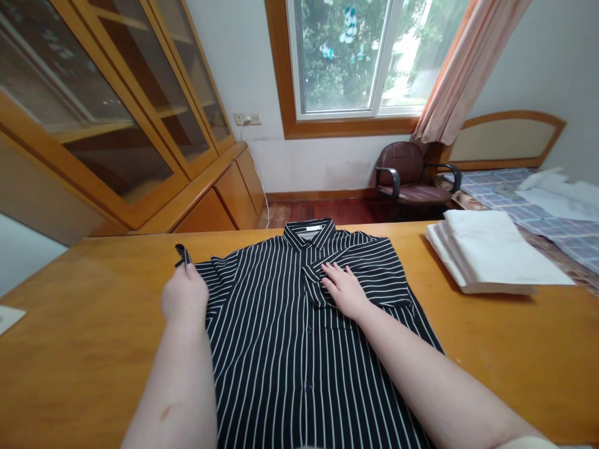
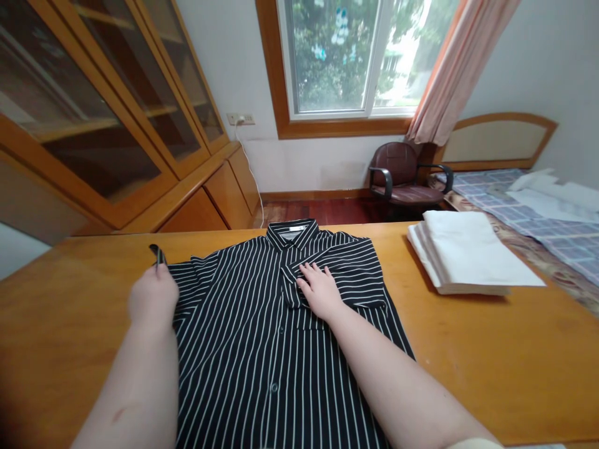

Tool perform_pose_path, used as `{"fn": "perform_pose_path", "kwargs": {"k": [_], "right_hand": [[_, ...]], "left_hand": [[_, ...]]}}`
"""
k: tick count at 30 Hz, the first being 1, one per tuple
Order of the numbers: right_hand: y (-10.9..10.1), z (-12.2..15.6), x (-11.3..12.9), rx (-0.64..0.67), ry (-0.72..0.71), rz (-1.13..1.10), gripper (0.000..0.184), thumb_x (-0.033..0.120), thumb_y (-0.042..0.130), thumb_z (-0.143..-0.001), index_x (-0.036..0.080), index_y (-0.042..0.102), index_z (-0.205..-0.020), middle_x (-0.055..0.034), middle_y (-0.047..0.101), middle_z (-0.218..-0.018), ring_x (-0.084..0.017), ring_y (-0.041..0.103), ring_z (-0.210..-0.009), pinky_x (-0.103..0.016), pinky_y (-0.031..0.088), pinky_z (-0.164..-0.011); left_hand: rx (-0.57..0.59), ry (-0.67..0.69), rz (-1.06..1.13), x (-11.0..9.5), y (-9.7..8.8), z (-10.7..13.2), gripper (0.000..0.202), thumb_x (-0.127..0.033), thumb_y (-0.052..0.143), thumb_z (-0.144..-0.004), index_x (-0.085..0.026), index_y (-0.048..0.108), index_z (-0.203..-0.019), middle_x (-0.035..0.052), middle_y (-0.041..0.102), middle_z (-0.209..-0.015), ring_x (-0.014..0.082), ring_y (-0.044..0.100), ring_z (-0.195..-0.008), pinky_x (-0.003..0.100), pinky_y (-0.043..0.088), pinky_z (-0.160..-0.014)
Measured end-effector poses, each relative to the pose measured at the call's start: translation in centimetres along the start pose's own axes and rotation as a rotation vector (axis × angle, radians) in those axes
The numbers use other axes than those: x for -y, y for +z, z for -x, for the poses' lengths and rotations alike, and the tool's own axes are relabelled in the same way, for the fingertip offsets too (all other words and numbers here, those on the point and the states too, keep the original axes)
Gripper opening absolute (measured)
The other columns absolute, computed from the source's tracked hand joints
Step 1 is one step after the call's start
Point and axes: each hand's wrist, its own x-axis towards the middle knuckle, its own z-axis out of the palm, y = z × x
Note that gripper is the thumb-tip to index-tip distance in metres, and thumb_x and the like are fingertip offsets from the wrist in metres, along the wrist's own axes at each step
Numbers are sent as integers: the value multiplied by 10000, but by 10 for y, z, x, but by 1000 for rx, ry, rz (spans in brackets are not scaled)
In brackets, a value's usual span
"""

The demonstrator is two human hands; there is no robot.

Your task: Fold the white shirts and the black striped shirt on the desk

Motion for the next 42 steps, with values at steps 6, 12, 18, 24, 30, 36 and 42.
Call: {"fn": "perform_pose_path", "kwargs": {"k": [6,12,18,24,30,36,42], "right_hand": [[0,-1,3,12,-4,19,518,475,260,-956,233,419,-1386,-24,389,-1450,-194,263,-1374,-446,124,-1128],[0,0,3,10,-6,35,511,481,253,-958,248,439,-1373,-22,398,-1445,-196,264,-1374,-449,121,-1125],[-1,1,3,31,-35,51,526,511,234,-953,256,488,-1336,-30,386,-1453,-205,246,-1380,-461,111,-1122],[1,1,3,37,-54,90,532,514,288,-940,233,465,-1356,-51,378,-1459,-221,247,-1379,-475,102,-1123],[-7,7,9,19,-186,34,611,487,394,-914,248,256,-1460,-65,370,-1464,-208,255,-1373,-484,95,-1129],[-15,8,15,151,-315,29,527,518,432,-895,317,418,-1382,-72,510,-1349,-244,292,-1356,-528,63,-1118],[-10,2,8,103,-213,-150,452,442,408,-922,223,531,-1298,-89,536,-1329,-205,362,-1323,-487,89,-1131]], "left_hand": [[-148,149,312,-22,-4,33,508,-448,226,-925,-147,615,-1052,92,642,-830,251,606,-803,364,490,-727],[76,407,695,-42,8,61,498,-500,294,-912,-171,604,-1123,67,666,-1053,220,600,-1008,326,464,-905],[613,781,529,-61,37,90,562,-497,282,-930,-208,389,-1401,47,440,-1422,206,402,-1302,374,307,-1089],[842,1074,220,-65,51,97,610,-526,339,-910,-249,272,-1449,41,236,-1513,205,163,-1405,417,113,-1148],[820,1147,173,-63,46,93,639,-550,398,-880,-268,283,-1441,43,233,-1515,198,180,-1403,408,133,-1143],[677,1097,189,-66,37,98,531,-534,406,-880,-275,479,-1338,32,448,-1415,225,397,-1304,411,284,-1089],[521,871,228,-60,26,78,457,-440,310,-926,-248,584,-1237,20,600,-1258,194,537,-1156,350,411,-999]]}}
